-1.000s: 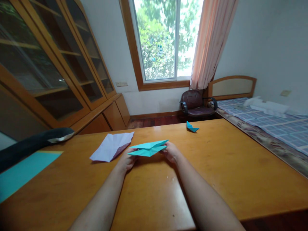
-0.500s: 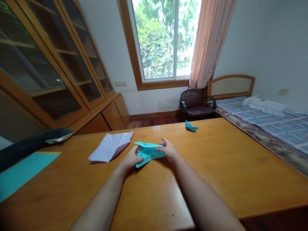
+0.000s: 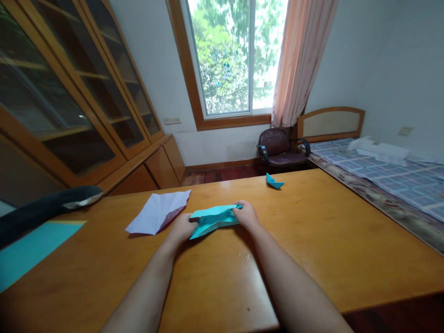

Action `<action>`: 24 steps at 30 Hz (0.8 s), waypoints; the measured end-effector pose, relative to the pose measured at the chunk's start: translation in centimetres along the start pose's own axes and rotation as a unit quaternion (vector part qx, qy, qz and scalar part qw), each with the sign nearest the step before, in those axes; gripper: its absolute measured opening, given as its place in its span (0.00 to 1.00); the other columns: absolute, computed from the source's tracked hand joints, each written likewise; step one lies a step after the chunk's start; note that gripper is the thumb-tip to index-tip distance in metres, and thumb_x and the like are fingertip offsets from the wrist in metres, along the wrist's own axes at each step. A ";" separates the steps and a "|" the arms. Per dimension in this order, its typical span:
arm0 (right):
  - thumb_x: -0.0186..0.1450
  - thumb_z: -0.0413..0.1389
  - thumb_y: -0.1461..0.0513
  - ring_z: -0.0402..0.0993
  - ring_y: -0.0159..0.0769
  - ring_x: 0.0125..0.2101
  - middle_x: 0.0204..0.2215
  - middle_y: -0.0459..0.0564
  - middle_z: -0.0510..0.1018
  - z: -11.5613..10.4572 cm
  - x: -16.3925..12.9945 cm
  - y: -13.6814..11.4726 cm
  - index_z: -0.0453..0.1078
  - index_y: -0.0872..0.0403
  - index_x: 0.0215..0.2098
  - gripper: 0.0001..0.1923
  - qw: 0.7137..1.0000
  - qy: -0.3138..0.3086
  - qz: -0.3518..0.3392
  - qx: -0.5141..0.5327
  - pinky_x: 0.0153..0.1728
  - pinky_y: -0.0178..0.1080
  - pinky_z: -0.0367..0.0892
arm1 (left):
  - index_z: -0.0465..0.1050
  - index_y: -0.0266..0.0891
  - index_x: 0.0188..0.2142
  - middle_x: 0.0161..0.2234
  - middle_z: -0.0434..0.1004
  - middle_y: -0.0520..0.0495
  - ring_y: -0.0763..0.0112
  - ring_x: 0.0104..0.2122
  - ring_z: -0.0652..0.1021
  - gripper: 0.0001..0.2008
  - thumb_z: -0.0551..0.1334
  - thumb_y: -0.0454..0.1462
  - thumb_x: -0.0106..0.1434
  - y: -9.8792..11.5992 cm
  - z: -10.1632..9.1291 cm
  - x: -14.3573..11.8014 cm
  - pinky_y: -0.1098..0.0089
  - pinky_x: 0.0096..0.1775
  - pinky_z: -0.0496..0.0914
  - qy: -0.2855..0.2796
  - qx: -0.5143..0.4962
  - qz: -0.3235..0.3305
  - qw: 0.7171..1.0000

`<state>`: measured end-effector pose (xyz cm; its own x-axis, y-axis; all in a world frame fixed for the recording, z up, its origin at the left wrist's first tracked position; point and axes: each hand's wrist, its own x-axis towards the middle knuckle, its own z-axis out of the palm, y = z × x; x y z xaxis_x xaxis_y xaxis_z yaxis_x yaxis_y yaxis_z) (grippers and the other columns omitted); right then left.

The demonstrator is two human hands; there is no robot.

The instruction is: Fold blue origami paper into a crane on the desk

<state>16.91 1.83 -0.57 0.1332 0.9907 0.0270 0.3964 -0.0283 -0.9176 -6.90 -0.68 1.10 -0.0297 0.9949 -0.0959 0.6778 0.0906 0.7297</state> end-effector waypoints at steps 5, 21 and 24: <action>0.54 0.55 0.59 0.59 0.29 0.18 0.14 0.42 0.64 -1.3 0.3 -0.4 0.63 0.53 0.17 0.11 0.997 0.034 -0.047 -0.054 0.20 0.33 0.50 | 0.70 0.37 0.25 0.25 0.75 0.49 0.68 0.28 0.74 0.05 0.57 0.33 0.55 -0.2 -0.8 0.5 0.73 0.28 0.60 0.084 0.052 -0.014 0.995; 0.53 0.55 0.67 0.67 0.34 0.26 0.25 0.47 0.72 -1.8 0.7 0.8 0.63 0.54 0.32 0.08 0.981 0.017 0.053 -0.188 0.24 0.33 0.55 | 0.69 0.37 0.39 0.34 0.77 0.39 0.58 0.35 0.77 0.08 0.53 0.34 0.62 -0.5 -0.1 -0.1 0.67 0.32 0.63 0.049 0.282 -0.016 0.958; 0.59 0.52 0.66 0.71 0.39 0.31 0.30 0.53 0.75 -1.5 0.2 0.5 0.64 0.55 0.40 0.10 0.945 0.013 0.037 -0.326 0.28 0.36 0.57 | 0.71 0.36 0.36 0.37 0.75 0.38 0.58 0.37 0.76 0.09 0.52 0.33 0.62 0.1 -0.2 -0.4 0.65 0.36 0.64 0.056 0.339 0.014 0.939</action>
<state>18.47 1.78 -0.43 0.2010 0.9796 -0.0099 0.8591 -0.1811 -0.4786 -6.99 -1.04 1.38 -0.0561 0.9983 0.0158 0.9902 0.0536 0.1293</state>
